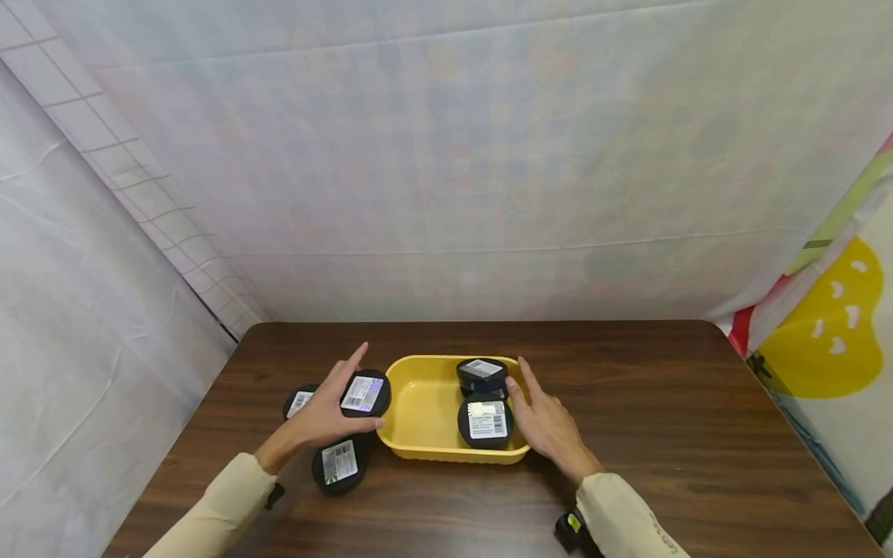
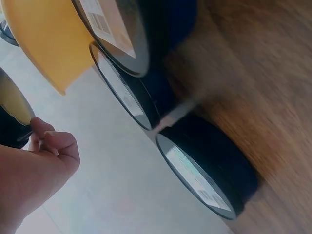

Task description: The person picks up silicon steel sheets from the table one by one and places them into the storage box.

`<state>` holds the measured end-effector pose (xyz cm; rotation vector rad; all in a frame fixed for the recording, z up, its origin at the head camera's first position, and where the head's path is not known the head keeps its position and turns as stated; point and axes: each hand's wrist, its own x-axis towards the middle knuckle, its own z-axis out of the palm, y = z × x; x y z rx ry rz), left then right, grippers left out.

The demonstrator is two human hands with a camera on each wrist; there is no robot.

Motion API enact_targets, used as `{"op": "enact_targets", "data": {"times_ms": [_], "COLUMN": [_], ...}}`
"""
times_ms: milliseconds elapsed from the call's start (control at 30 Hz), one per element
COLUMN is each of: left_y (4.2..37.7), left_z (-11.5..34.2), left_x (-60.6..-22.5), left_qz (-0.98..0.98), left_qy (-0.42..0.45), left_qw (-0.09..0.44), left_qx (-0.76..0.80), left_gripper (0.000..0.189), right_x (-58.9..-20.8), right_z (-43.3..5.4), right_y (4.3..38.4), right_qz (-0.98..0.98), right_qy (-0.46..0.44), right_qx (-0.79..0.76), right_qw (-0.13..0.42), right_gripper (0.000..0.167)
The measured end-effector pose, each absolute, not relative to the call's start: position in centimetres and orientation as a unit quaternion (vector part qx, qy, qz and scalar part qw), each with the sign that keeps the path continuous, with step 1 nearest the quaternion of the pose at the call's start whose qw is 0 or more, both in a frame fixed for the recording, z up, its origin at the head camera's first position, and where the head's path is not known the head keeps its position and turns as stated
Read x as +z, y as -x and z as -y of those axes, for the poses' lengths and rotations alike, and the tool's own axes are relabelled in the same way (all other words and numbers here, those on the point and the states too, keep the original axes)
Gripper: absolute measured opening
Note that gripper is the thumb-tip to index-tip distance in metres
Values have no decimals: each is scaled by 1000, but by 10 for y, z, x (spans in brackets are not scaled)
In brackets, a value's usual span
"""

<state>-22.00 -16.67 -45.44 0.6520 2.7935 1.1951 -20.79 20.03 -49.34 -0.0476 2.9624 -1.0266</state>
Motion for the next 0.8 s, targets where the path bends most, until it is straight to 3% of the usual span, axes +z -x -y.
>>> {"op": "enact_targets", "data": {"times_ms": [800], "left_y": [223], "left_z": [129], "left_x": [-455], "left_qz": [-894], "left_qy": [-246], "left_qw": [41], "left_qx": [373], "left_gripper": [116], "right_x": [-494], "right_z": [-200], "right_y": [208], "right_qz": [-944], "right_qy": [14], "right_qx": [-330], "right_qw": [5], "right_gripper": [71]}}
